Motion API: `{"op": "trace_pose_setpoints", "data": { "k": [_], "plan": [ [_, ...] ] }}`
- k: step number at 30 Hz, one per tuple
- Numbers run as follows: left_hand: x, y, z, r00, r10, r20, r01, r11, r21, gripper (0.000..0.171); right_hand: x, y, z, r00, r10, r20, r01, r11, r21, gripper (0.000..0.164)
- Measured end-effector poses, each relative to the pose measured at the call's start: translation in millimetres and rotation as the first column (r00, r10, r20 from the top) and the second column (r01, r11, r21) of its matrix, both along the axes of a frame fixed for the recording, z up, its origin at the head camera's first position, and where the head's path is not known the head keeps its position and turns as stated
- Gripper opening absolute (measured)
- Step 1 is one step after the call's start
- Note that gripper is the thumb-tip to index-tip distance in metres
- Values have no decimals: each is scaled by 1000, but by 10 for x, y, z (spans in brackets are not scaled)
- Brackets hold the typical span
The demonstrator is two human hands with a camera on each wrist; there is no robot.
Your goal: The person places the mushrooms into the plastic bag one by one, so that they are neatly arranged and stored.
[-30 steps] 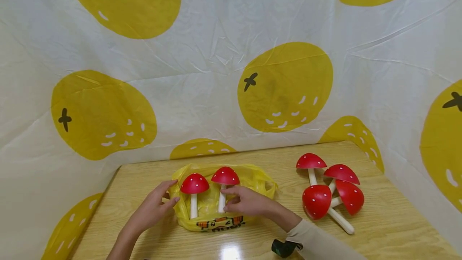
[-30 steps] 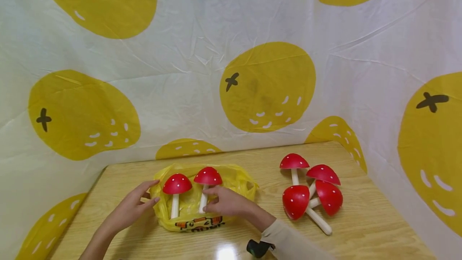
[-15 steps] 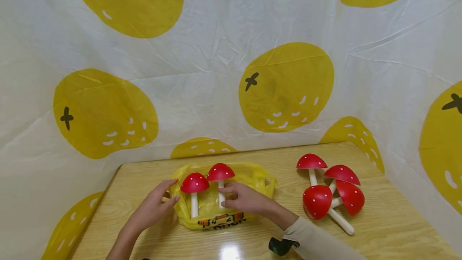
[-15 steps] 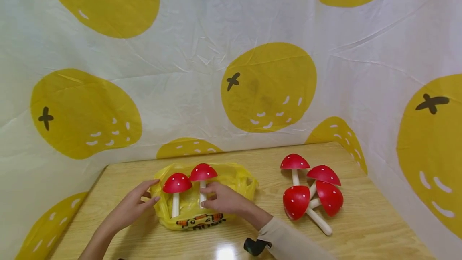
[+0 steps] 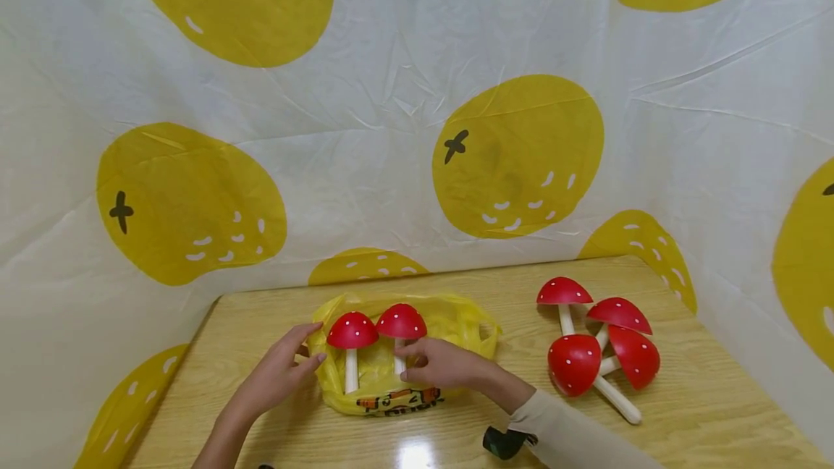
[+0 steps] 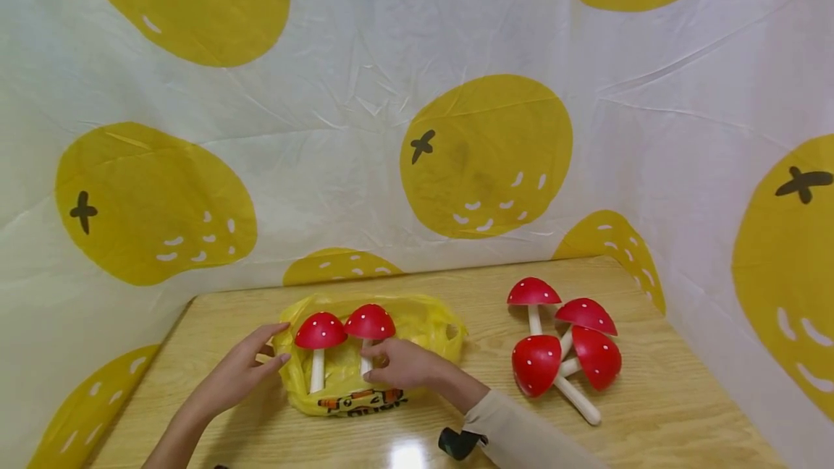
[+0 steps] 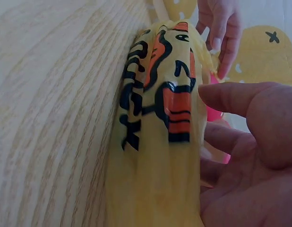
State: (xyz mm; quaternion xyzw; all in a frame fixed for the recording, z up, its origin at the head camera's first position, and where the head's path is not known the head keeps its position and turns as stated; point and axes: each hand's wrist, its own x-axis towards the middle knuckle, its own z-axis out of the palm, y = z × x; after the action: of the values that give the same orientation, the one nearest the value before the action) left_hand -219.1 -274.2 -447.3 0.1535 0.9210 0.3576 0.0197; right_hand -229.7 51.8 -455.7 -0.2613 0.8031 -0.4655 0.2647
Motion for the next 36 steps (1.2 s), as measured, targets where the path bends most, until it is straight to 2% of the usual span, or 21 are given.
{"op": "trace_pose_setpoints", "data": {
  "k": [8,12,18,21,25,36],
  "plan": [
    [-2,1,-25,1000,9,-2,-9,1000,-7,56,141,73,155,988,49,-144,-32,993,117,51],
    [-5,-11,-43,1000,11,-11,-11,1000,-11,56,188,155,261,990,36,-138,-24,996,88,45],
    [2,-15,-27,1000,8,-17,-8,1000,-7,56,200,343,389,980,20,-196,-6,997,72,40],
    [10,-10,-8,1000,5,-12,-5,1000,9,56,214,459,445,982,-1,-190,12,998,57,36],
    [23,-8,0,1000,7,-1,-7,1000,24,55,233,624,492,984,-35,-176,42,998,40,31],
    [33,-7,17,1000,5,-18,-4,999,34,54,291,1090,633,970,-62,-235,65,998,7,28]
  ]
}}
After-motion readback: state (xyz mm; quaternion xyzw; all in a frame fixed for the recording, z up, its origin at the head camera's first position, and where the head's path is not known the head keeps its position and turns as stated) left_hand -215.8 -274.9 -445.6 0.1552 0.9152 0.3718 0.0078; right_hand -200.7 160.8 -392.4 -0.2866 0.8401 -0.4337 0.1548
